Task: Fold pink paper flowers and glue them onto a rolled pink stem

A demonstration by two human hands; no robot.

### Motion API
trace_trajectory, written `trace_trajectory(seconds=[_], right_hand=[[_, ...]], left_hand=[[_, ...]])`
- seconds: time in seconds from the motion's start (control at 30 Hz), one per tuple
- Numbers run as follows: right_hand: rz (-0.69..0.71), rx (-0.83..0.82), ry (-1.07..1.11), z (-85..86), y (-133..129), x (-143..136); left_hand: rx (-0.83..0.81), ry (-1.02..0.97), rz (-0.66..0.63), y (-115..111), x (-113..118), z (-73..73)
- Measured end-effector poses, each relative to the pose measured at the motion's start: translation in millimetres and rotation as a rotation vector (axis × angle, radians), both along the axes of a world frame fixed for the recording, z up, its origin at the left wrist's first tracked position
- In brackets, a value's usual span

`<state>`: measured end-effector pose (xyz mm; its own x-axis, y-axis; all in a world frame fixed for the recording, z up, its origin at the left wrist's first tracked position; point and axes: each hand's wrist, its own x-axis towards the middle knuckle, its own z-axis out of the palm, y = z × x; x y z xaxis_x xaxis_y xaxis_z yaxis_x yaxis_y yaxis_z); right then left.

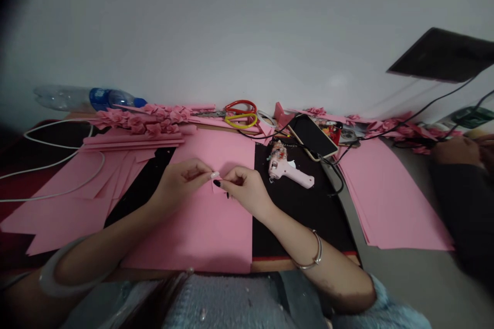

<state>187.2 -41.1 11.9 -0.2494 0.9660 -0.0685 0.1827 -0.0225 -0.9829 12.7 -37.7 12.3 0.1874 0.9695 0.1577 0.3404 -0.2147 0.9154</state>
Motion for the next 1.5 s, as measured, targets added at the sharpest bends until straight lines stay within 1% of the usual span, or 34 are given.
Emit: trace_trajectory(seconds=[0.17,0.23,0.33,0.47,0.63,0.9,1.2,1.5], right_hand=[[0.019,-0.065,0.079,-0.7,1.5,0.1],[0.031,-0.086,0.111,-0.7,1.6,0.4],[0.065,-0.118,0.142,0.1,1.5,1.1],[0.114,-0.131,0.129,2.7,1.9,1.8],[0.143,-0.158,0.132,4.7,3.4,1.3],[0.124,-0.124,0.082,5.4,2.5,-0.1],[0.112,-0.078,-0.008,4.2,0.9,0.6],[0.110,-0.055,0.000,2.1,0.3,1.9]], left_hand=[[-0.087,-0.120,0.048,0.3,1.3,0.5],[-0.117,-0.139,0.055,0.7,1.7,1.7],[-0.121,-0.152,0.069,0.9,2.2,2.8],[-0.127,-0.180,0.092,0.7,2.7,3.0],[-0.152,-0.204,0.099,0.5,3.3,3.6],[-0.156,-0.211,0.086,1.5,4.2,4.6],[-0.164,-0.216,0.077,2.2,4.0,2.1],[-0.176,-0.254,0.056,2.8,3.3,-2.6]])
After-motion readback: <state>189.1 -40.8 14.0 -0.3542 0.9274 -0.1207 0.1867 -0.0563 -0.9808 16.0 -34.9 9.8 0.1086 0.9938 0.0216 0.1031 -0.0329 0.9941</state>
